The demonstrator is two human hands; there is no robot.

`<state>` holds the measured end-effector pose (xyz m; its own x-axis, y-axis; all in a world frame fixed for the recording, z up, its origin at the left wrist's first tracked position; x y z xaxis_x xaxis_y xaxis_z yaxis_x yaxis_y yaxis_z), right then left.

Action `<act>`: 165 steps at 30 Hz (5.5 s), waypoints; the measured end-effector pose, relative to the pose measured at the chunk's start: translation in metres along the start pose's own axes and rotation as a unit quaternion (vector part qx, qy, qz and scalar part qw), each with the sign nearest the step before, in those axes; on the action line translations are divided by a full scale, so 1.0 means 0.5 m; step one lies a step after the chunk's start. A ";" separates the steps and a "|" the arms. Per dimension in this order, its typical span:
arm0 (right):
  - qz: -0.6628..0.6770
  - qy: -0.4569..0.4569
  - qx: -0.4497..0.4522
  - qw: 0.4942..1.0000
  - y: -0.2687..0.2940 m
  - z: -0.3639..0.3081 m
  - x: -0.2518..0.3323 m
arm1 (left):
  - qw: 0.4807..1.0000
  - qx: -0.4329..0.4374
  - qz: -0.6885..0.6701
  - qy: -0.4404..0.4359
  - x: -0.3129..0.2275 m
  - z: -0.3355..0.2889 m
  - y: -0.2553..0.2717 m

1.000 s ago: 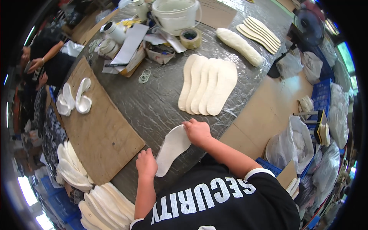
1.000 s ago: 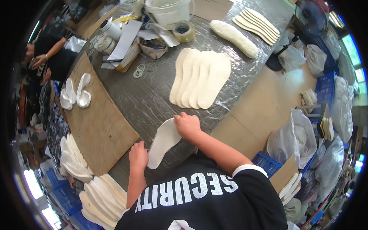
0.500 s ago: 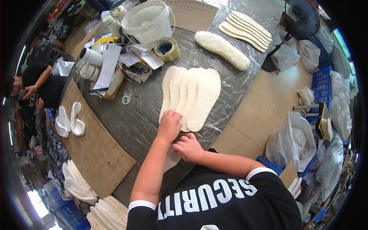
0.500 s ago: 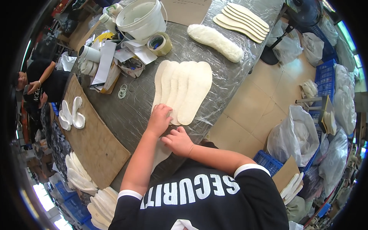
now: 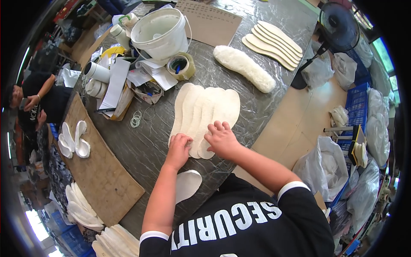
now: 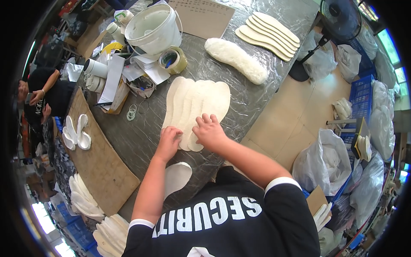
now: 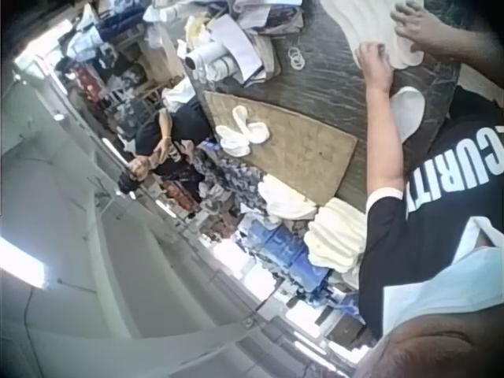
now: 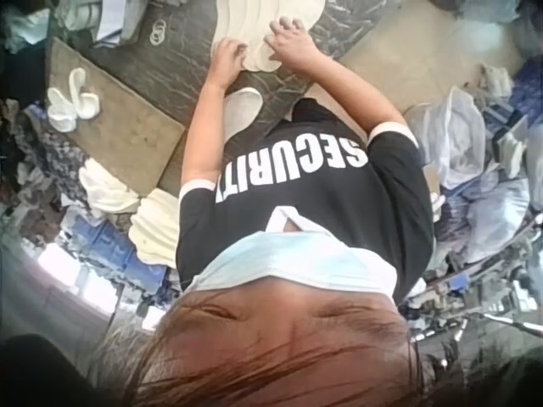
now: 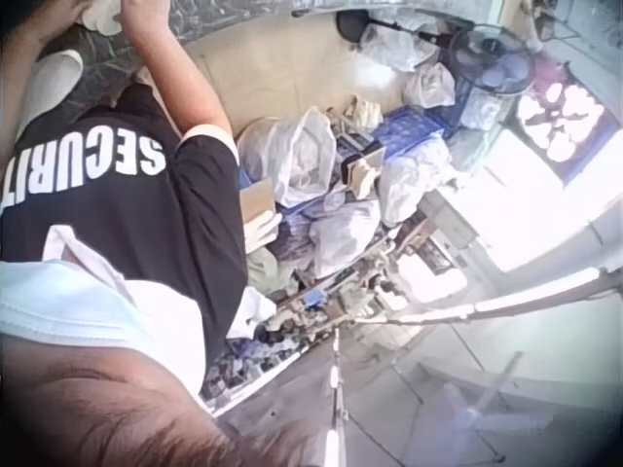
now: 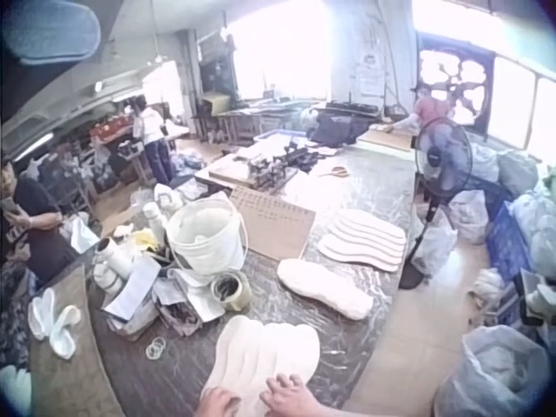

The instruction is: Sorting and pairing shoe insoles at a workstation.

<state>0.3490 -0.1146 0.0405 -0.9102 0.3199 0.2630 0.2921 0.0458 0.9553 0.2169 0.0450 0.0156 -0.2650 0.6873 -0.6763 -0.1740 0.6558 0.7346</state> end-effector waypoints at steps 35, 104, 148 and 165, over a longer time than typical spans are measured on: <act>0.746 0.107 -0.408 0.515 0.240 -0.282 -0.192 | 0.980 -0.151 0.116 0.051 0.001 -0.011 -0.019; 0.207 -0.096 -0.165 0.959 -0.144 -0.146 0.188 | 0.974 0.092 0.002 0.205 -0.055 -0.415 0.134; 0.193 -0.078 -0.163 0.964 -0.132 -0.066 0.162 | 0.644 -0.067 -0.661 0.379 0.023 -0.474 0.115; 0.725 -0.315 -0.065 0.609 -0.137 -0.213 0.189 | 0.988 0.058 -0.004 0.145 -0.047 -0.396 0.131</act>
<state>0.2119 -0.1884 0.0144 0.5829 0.2354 0.7777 0.5914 -0.7792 -0.2074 0.0240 0.0098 0.0902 -0.5275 0.5747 -0.6257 -0.0725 0.7033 0.7072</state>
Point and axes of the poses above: each hand's wrist, its own z-axis towards the middle knuckle, its own y-axis out of the back of the hand, x = y × z, the point moved 1 cm from there along z, towards the middle knuckle, and after that the axes turned 1 degree about -z, right-handed, at the moved point
